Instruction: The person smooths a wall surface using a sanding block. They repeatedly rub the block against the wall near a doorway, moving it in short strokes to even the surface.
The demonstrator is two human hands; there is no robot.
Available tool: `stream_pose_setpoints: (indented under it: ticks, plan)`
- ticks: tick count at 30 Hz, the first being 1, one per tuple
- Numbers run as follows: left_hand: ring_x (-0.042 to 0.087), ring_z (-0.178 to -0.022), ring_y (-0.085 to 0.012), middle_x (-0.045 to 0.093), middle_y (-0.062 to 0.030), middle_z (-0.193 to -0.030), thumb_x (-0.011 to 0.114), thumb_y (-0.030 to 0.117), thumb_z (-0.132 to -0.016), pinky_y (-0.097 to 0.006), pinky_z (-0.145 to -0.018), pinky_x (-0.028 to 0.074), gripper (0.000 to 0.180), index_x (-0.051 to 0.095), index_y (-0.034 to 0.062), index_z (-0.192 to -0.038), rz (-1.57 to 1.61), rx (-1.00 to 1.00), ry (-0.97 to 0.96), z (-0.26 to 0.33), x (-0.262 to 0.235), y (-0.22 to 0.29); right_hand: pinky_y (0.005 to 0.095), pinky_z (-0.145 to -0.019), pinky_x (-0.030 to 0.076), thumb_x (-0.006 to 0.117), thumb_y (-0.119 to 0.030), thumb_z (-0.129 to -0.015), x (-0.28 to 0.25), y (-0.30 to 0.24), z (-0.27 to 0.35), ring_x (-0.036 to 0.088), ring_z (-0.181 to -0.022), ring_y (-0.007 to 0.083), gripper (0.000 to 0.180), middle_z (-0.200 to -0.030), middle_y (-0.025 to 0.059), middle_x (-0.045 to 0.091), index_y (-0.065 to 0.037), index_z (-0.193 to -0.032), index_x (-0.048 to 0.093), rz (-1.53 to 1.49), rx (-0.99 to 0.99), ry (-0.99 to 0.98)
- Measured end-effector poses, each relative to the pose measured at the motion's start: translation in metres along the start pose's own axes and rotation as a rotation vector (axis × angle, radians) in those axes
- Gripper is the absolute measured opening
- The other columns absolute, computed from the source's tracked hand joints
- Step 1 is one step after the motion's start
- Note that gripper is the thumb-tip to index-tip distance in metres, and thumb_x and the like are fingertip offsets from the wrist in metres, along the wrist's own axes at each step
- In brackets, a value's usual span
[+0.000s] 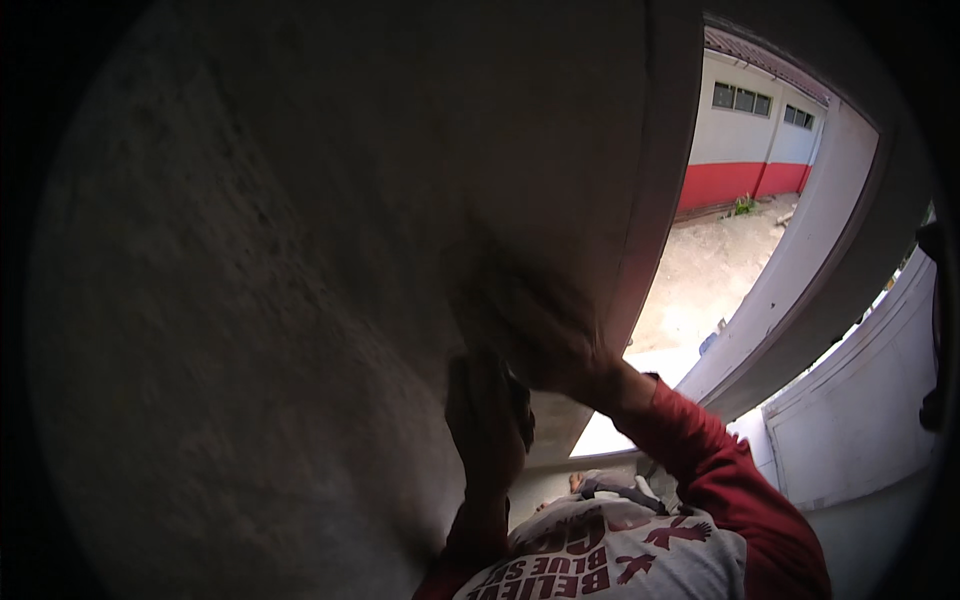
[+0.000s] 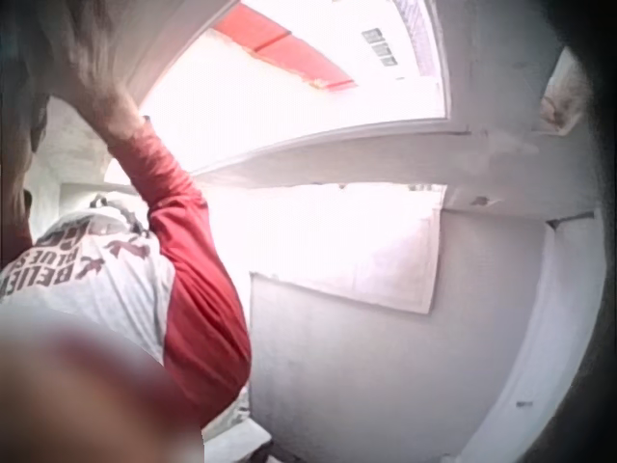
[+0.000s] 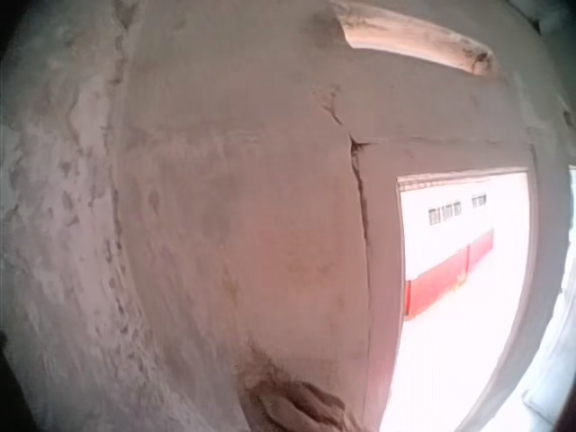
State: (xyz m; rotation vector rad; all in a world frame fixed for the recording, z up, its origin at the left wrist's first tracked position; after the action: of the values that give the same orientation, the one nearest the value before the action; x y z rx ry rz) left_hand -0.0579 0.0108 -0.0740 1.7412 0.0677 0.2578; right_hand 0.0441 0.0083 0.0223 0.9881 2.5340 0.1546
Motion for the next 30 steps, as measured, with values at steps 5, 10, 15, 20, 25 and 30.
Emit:
stream_pose_setpoints:
  ticks: [5, 10, 15, 20, 25, 30]
  plan:
    - [0.044, -0.044, -0.0065, 0.048, 0.0017, -0.062, 0.045, 0.032, -0.113, -0.026, -0.04, 0.036, 0.032, 0.053, 0.0068, -0.094, -0.026, -0.018, -0.046, 0.001, 0.004, -0.004, 0.0456, -0.099, 0.058, 0.076, -0.015, -0.081, 0.002, -0.001, -0.004, 0.065, -0.121, 0.0351, 0.043, -0.131, 0.0133, 0.065, -0.005, -0.122, 0.073, 0.035, 0.0, -0.033]
    - [0.043, -0.042, -0.0066, 0.047, 0.0034, -0.059, 0.046, 0.034, -0.113, -0.027, -0.038, 0.034, 0.034, 0.051, 0.0076, -0.093, 0.123, -0.024, -0.008, -0.001, -0.001, -0.008, 0.0449, -0.1, 0.057, 0.074, -0.017, -0.086, 0.001, 0.004, -0.001, 0.066, -0.121, 0.0334, 0.041, -0.133, 0.0127, 0.065, -0.007, -0.126, 0.072, -0.003, 0.044, -0.012]
    - [0.056, -0.063, -0.0187, 0.053, -0.0111, -0.085, 0.055, 0.005, -0.102, -0.033, -0.051, 0.045, 0.016, 0.056, 0.0003, -0.117, -0.298, 0.232, -0.101, 0.004, 0.005, 0.002, 0.0448, -0.101, 0.057, 0.075, -0.02, -0.088, -0.007, 0.001, 0.004, 0.067, -0.118, 0.032, 0.038, -0.133, 0.0106, 0.066, -0.011, -0.125, 0.075, 0.102, 0.035, 0.038]
    - [0.054, -0.061, -0.0183, 0.051, -0.0105, -0.084, 0.055, 0.002, -0.102, -0.035, -0.05, 0.043, 0.011, 0.057, -0.0001, -0.113, -0.091, 0.087, -0.08, 0.002, 0.002, -0.007, 0.0405, -0.083, 0.062, 0.075, -0.009, -0.079, -0.005, 0.001, -0.002, 0.072, -0.097, 0.0301, 0.028, -0.113, 0.0145, 0.071, -0.001, -0.106, 0.077, 0.133, 0.004, -0.059]
    - [0.05, -0.056, -0.0159, 0.049, -0.0084, -0.082, 0.057, 0.004, -0.101, -0.034, -0.047, 0.039, 0.005, 0.055, 0.0003, -0.103, -0.019, 0.01, -0.083, 0.0, 0.009, 0.0, 0.0438, -0.098, 0.058, 0.075, -0.02, -0.081, -0.011, 0.002, -0.008, 0.067, -0.118, 0.0309, 0.045, -0.133, 0.0132, 0.065, -0.005, -0.123, 0.074, 0.12, -0.013, -0.005]
    - [0.051, -0.057, -0.0148, 0.048, -0.0073, -0.077, 0.056, 0.005, -0.102, -0.034, -0.047, 0.041, 0.004, 0.055, 0.0017, -0.102, -0.146, 0.19, -0.058, -0.001, 0.008, 0.013, 0.041, -0.091, 0.06, 0.074, -0.012, -0.084, -0.01, 0.004, -0.006, 0.071, -0.109, 0.0293, 0.035, -0.124, 0.0139, 0.069, -0.005, -0.117, 0.076, 0.178, -0.01, -0.002]
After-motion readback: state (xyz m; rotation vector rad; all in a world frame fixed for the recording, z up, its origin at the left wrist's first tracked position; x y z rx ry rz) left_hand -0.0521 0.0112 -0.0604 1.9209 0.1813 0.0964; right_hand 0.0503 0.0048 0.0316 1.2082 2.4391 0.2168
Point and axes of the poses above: each hand's wrist, its own z-axis away from the middle knuckle, its own x-axis out of the palm, y = z × x, the point moved 9 cm from there along -z, towards the middle knuckle
